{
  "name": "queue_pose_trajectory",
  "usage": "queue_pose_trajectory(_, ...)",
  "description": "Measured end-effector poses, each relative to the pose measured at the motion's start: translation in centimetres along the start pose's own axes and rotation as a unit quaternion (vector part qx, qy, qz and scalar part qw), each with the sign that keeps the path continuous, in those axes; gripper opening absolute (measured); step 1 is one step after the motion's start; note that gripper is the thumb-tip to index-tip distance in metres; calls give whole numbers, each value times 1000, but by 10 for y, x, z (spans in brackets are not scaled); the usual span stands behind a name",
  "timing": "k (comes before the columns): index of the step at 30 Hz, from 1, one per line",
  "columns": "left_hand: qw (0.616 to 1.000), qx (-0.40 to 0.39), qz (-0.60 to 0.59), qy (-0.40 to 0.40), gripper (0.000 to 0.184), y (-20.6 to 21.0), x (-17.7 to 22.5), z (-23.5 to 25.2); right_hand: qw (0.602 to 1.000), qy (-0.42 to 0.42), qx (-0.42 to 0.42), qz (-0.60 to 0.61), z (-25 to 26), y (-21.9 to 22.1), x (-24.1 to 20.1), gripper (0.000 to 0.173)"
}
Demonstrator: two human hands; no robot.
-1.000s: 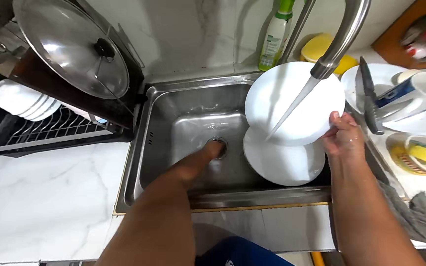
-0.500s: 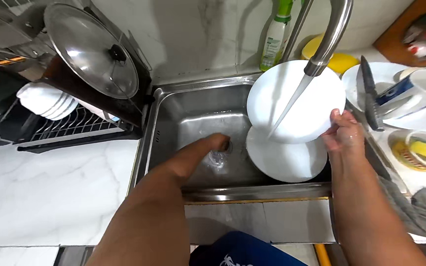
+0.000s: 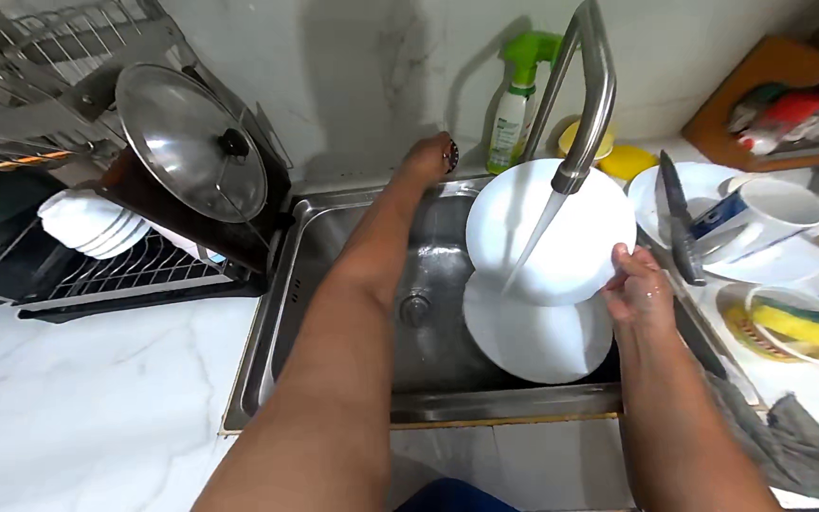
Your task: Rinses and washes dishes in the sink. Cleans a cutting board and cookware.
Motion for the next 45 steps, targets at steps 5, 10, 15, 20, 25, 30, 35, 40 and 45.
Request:
queue_pose_trajectory(5, 998, -9, -57, -3, 55, 57, -14, 39, 1000, 2, -3, 15, 3, -2, 0, 8)
queue_pose_trajectory(10, 989, 90, -112, -34, 38, 50, -10, 6, 999, 35, 14, 31, 1, -2, 4, 10)
queue_pose_trajectory(15, 949, 107, -278, -106, 38, 64, 9, -86, 985, 166, 54, 0, -4, 0, 7, 20)
queue_pose_trajectory(20, 795, -29, -520, -310, 64, 98, 3, -193, 961, 273, 0, -39, -18, 14, 17, 23)
queue_pose_trajectory(25, 637, 45, -636, -434, 64, 103, -33, -238, 956, 225, -118, -145, -53, 67, 8, 30)
queue_pose_trajectory(30, 460, 3, -803, -379, 55, 114, -32, -247, 946, 75, -235, -209, -66, 113, -39, 14)
queue_pose_trajectory(35, 433, -87, -859, -258, 64, 116, 1, -237, 932, -75, -272, -229, -59, 100, -80, 32)
queue_pose_trajectory(40, 459, -60, -855, -235, 18, 120, 31, -226, 942, -64, -273, -181, -42, 50, -74, 40)
queue_pose_trajectory(45, 602, -63, -756, -248, 42, 118, 45, -204, 949, 70, -153, -268, -36, 17, -58, 53)
Point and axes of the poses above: each hand's wrist, its own z-axis towards the middle knuckle, its own y-axis out of the palm, x = y × z, the point moved 3 cm from there along z, towards the middle knuckle, and after that the axes turned 8 degrees about -y, right-handed, at the moved point
